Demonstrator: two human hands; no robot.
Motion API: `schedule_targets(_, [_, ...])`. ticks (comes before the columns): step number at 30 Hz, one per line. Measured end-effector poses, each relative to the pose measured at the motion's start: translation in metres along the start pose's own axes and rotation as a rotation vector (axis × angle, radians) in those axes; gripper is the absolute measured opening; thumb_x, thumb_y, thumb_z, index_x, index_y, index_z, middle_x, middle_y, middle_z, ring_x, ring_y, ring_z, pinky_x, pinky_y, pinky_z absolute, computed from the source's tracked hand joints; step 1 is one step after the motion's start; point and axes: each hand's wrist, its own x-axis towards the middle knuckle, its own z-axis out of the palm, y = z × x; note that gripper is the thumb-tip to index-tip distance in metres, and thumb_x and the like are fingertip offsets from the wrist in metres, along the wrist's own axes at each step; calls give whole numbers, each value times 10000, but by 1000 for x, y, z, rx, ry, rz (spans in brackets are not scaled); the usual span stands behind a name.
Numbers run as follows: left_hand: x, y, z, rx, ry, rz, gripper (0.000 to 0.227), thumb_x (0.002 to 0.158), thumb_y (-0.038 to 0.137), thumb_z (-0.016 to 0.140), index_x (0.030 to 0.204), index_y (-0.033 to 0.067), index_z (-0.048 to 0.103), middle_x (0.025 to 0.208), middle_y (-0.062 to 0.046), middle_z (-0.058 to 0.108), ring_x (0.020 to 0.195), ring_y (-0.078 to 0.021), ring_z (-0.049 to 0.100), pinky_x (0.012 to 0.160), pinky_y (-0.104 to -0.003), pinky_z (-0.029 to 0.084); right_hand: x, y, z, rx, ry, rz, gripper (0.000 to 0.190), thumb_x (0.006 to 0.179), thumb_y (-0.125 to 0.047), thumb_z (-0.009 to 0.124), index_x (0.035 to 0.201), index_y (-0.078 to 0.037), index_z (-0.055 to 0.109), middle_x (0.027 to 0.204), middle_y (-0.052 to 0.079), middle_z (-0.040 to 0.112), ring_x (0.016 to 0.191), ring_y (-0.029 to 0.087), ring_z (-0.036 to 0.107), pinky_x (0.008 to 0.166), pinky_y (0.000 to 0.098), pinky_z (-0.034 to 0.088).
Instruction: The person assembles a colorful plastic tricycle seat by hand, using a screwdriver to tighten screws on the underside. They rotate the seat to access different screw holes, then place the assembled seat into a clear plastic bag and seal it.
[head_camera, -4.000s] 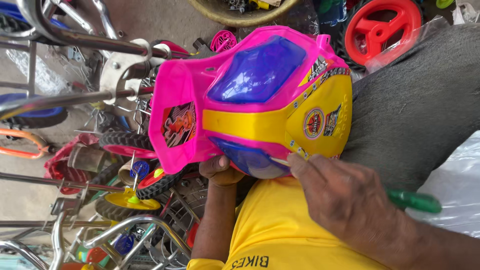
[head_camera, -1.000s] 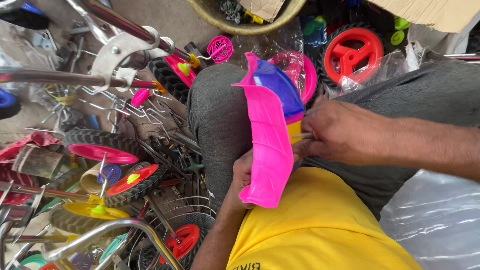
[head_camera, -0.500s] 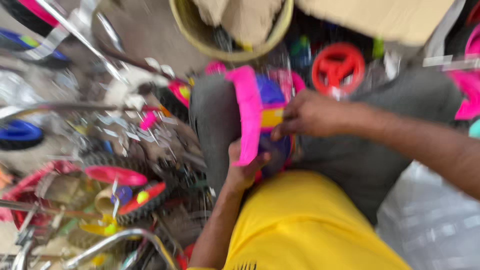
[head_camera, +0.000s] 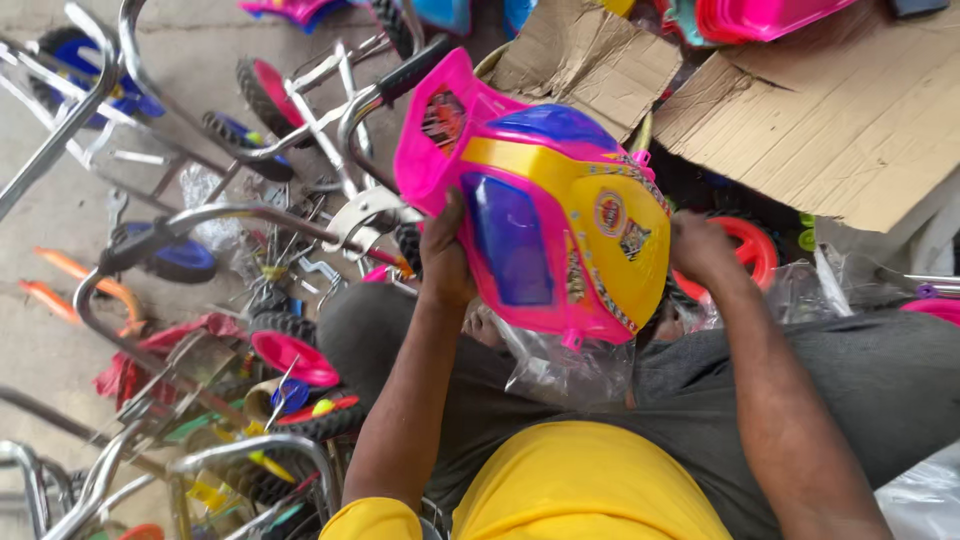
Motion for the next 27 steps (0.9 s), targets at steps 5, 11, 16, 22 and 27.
schedule_targets(5, [24, -26, -20, -82, 43, -134, 428, 1063, 417, 559, 1237, 34, 642, 1083, -87, 732, 964, -198, 723, 881, -360, 600, 4, 52, 21, 641, -71, -179, 407, 937, -258, 589, 1276, -43, 654, 1258, 221, 678, 1135, 386, 657, 922, 479, 558])
schedule_targets(11, [50, -75, -18, -157, 81, -208, 465, 1068, 430, 574, 1237, 5, 656, 1121, -112, 750, 952, -198, 740, 873, -367, 616, -17, 43, -27, 838, 90, -101, 363, 954, -227, 625, 1254, -25, 663, 1220, 197, 680, 1088, 348, 647, 892, 452, 545])
schedule_targets(16, [60, -98, -5, -245, 35, -308, 459, 1048, 420, 562, 1222, 5, 655, 1123, -127, 751, 951, -205, 753, 873, -390, 631, -45, 32, -48, 826, 221, -44, 328, 968, -201, 655, 1235, -11, 670, 1188, 176, 682, 1049, 316, 640, 867, 428, 535])
schedule_targets(22, [64, -116, -10, -181, 121, -310, 435, 1111, 369, 568, 1222, -44, 645, 1078, -156, 735, 849, -204, 759, 788, -371, 647, -70, 33, -54, 797, 285, -14, 288, 985, -169, 691, 1213, 7, 678, 1150, 152, 684, 1002, 278, 631, 837, 401, 522])
schedule_targets(27, [63, -117, -12, -142, 141, -406, 417, 1105, 272, 490, 1223, -109, 614, 1000, -192, 718, 800, -232, 765, 772, -407, 657, -78, 5, -48, 820, 323, -48, 257, 1000, -143, 721, 1194, 21, 685, 1118, 132, 686, 963, 246, 623, 812, 377, 511])
